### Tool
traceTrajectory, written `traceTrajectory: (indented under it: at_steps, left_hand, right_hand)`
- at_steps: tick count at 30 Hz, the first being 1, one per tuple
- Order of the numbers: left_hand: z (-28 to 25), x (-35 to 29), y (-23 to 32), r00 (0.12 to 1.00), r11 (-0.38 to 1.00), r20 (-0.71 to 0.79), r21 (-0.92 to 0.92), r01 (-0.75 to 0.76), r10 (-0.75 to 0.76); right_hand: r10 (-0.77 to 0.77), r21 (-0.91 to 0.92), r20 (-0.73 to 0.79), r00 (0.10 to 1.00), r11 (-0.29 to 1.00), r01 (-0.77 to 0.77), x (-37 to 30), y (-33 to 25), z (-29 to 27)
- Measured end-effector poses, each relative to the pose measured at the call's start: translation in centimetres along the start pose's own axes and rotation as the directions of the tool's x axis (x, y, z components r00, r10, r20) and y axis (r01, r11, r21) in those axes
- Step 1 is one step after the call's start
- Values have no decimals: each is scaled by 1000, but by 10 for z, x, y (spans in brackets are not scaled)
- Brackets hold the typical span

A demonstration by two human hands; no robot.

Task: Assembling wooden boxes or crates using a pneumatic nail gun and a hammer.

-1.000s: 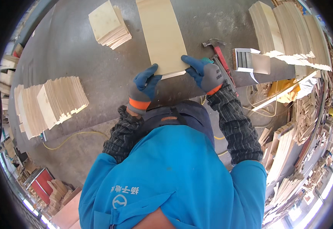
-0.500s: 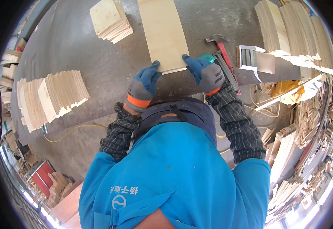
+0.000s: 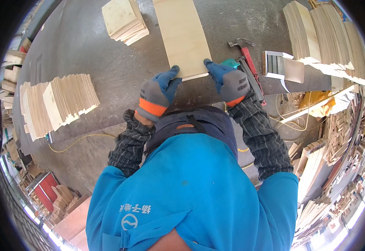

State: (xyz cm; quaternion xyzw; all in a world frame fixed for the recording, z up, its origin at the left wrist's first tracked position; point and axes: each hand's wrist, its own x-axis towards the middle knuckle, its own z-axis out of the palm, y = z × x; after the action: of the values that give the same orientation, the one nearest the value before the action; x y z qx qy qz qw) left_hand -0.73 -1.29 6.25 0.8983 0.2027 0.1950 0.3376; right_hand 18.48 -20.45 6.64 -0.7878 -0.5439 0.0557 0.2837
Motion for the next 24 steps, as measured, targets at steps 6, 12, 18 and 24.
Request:
traceTrajectory:
  at_steps: [6,12,18,24]
  left_hand:
    - [-1,2,6,999,999,-26,-14,33,-33]
    - [-4,4,8,999,996,32,84,33,-36]
    - [2,-1,2,997,1000,-67,-15,-25,24]
    - [10,-6,-4,994,998,-111,-68,-5,-3]
  right_hand:
    - [17,92,-34,999,996,-14,2,9,5]
    - [44,17,56,997,999,-45,2,0,0]
    - [23,-176,75,997,984,-9,-1,-15,-2]
    - [-40,-203,23,999,978,43,-1,-16,1]
